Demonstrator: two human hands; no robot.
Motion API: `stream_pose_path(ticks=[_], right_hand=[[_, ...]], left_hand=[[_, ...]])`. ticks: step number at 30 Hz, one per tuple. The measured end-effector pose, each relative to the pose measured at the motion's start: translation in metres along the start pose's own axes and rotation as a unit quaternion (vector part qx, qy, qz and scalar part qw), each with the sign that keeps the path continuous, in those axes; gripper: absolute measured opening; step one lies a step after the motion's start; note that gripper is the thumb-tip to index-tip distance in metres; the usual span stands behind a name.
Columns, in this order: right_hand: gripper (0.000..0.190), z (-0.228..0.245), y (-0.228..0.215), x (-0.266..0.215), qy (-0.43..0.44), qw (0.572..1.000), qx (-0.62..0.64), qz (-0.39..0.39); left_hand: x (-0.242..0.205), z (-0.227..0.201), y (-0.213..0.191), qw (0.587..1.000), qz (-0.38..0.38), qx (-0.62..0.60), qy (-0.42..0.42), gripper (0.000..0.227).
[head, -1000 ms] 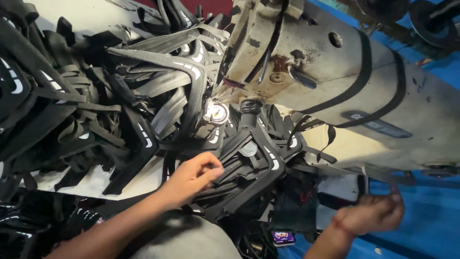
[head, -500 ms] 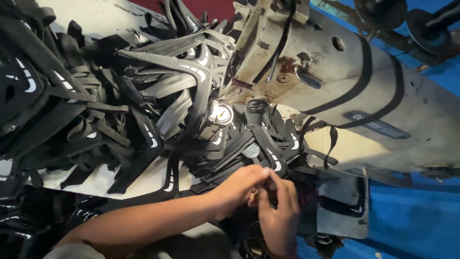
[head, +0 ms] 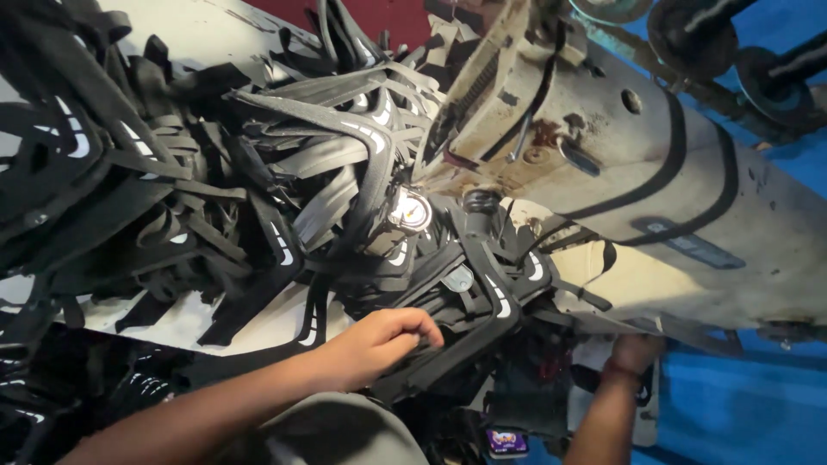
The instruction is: Stitch together black shoe upper components using an industrial sewing machine.
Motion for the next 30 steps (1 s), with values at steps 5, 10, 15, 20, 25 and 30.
stream_pose_path(ticks=[5,10,15,20,25,30], right_hand=[[0.041,-0.019,0.006,0.003,0.331,0.942,0.054,-0.033],[0.047,-0.03,0.001,-0.002,0.294,0.943,0.151,-0.042],[0.041,-0.061,-0.022,0.009,0.154,0.977,-0.084,0.126],[0.045,-0.01,-0.006,0.01,0.066,0.954,-0.191,0.221],[0.043,-0.014,-0.002,0.006,0.019,0.943,-0.246,0.225],[0.038,-0.032,0.0,0.001,-0.056,0.915,-0.34,0.21]], left_hand=[[-0.015,-0.012,-0.003,0.997,-0.006,0.05,-0.06,0.027],[-0.014,-0.025,-0.004,0.993,-0.021,0.104,-0.051,0.032],[-0.012,-0.01,-0.003,0.996,-0.037,0.087,-0.004,0.037],[-0.01,-0.014,-0.005,0.988,-0.075,0.125,0.053,0.04],[-0.009,-0.041,-0.007,0.965,0.014,0.143,-0.22,0.053],[-0.005,-0.031,-0.011,0.963,0.032,0.267,-0.031,0.041]])
Point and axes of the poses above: each hand's wrist, its own x-axis towards the middle knuckle, its own y-axis out of the palm, z = x × y, the point moved 2 cm from there along x, towards the middle knuckle, and after that the axes turned 9 degrees about x, right-handed, at the moved point
